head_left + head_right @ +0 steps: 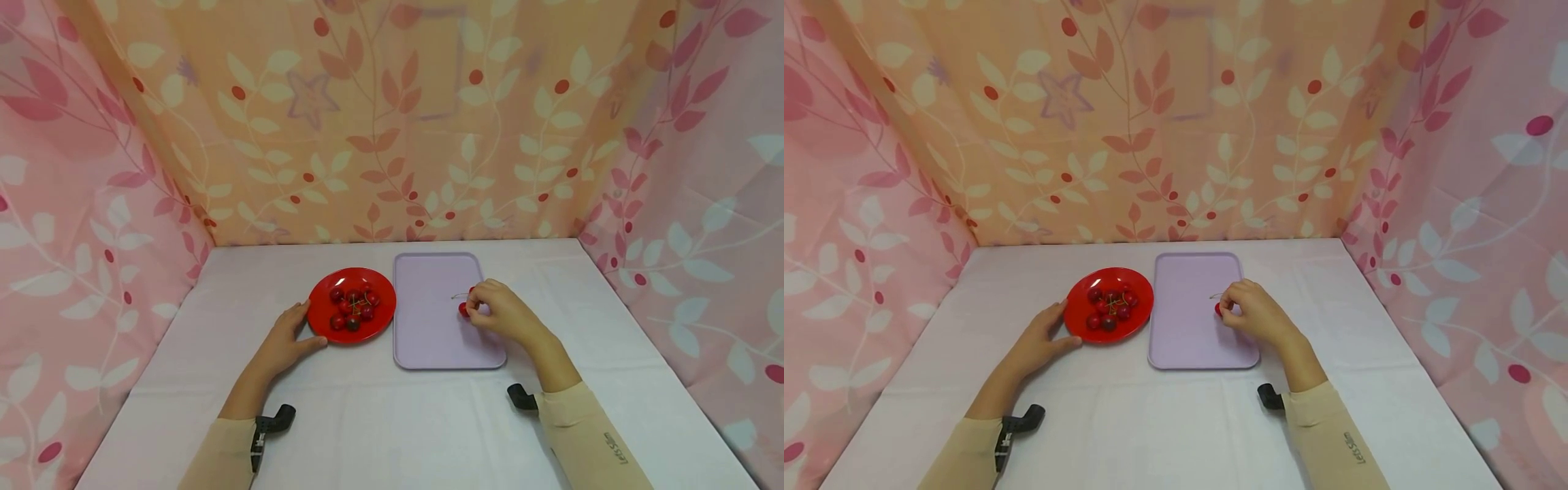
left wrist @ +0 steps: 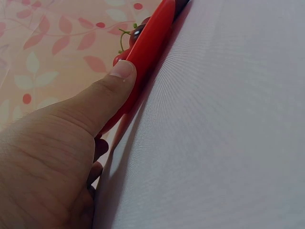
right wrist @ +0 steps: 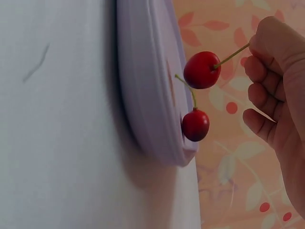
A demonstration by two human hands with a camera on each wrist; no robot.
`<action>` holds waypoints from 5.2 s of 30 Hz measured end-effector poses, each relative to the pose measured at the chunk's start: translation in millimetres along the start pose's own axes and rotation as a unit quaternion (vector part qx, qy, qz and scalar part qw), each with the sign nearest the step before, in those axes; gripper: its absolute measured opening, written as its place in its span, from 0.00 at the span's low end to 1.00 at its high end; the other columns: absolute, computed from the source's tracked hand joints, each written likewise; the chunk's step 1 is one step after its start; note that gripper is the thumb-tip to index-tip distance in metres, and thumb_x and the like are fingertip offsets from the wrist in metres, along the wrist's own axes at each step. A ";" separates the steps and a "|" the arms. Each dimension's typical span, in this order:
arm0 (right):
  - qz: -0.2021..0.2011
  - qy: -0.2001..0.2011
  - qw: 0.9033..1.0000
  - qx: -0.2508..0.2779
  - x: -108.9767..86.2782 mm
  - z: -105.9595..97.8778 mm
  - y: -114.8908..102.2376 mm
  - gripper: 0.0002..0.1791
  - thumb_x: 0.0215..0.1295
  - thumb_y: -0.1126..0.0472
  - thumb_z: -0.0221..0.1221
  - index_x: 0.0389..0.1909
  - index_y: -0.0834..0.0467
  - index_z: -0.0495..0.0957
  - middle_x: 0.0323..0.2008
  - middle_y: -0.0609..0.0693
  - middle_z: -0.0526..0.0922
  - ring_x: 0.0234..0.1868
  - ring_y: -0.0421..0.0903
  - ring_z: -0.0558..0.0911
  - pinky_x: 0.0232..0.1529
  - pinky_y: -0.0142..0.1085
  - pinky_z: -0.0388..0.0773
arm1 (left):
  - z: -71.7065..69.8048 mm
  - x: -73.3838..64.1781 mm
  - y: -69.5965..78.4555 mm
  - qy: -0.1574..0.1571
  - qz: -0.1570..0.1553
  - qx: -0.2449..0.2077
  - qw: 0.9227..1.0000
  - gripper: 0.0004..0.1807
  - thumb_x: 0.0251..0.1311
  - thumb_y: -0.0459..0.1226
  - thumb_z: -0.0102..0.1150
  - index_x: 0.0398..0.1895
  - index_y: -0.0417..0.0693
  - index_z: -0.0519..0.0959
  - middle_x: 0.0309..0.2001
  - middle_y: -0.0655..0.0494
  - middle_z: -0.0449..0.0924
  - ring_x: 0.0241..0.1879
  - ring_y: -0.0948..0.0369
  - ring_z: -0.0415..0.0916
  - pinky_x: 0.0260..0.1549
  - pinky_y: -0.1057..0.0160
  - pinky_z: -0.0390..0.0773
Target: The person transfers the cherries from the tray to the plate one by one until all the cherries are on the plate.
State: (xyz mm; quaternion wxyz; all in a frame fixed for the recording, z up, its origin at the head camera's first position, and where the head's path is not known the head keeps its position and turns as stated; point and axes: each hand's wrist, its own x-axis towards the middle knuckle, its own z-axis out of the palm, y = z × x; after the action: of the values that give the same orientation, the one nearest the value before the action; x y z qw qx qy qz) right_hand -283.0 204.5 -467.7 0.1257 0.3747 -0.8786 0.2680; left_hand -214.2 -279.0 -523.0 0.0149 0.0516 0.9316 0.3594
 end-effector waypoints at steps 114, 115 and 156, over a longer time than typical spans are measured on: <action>-0.040 -0.068 0.995 -0.057 158.6 139.2 -131.4 0.06 0.69 0.54 0.62 0.37 0.46 0.87 0.34 0.38 0.85 0.41 0.40 0.76 0.50 0.35 0.73 | -0.8 -0.7 -1.4 0.010 0.011 0.009 1.000 0.58 0.54 0.62 0.71 0.82 0.51 0.54 0.80 0.46 0.56 0.80 0.44 0.46 0.73 0.32 0.55; -0.040 -0.064 0.996 -0.056 157.4 137.0 -132.4 0.06 0.69 0.54 0.62 0.37 0.46 0.88 0.35 0.38 0.85 0.42 0.41 0.77 0.51 0.36 0.74 | -0.8 -0.6 -1.5 0.011 0.011 0.007 1.000 0.58 0.54 0.62 0.71 0.82 0.51 0.54 0.80 0.46 0.56 0.81 0.44 0.46 0.73 0.32 0.55; -0.057 0.034 0.998 -0.008 81.8 41.0 -110.8 0.07 0.65 0.61 0.68 0.43 0.49 0.87 0.43 0.40 0.87 0.49 0.44 0.77 0.55 0.43 0.74 | 4.8 0.2 -1.0 0.012 0.006 -0.004 1.000 0.60 0.52 0.62 0.72 0.83 0.50 0.54 0.81 0.44 0.54 0.81 0.42 0.44 0.74 0.32 0.51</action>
State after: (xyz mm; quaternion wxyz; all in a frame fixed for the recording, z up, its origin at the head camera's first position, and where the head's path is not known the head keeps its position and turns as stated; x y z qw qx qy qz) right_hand -259.7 69.2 -425.4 0.1738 0.4138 -0.8531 0.2661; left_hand -214.2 -276.5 -527.3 0.0018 0.0528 0.9300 0.3638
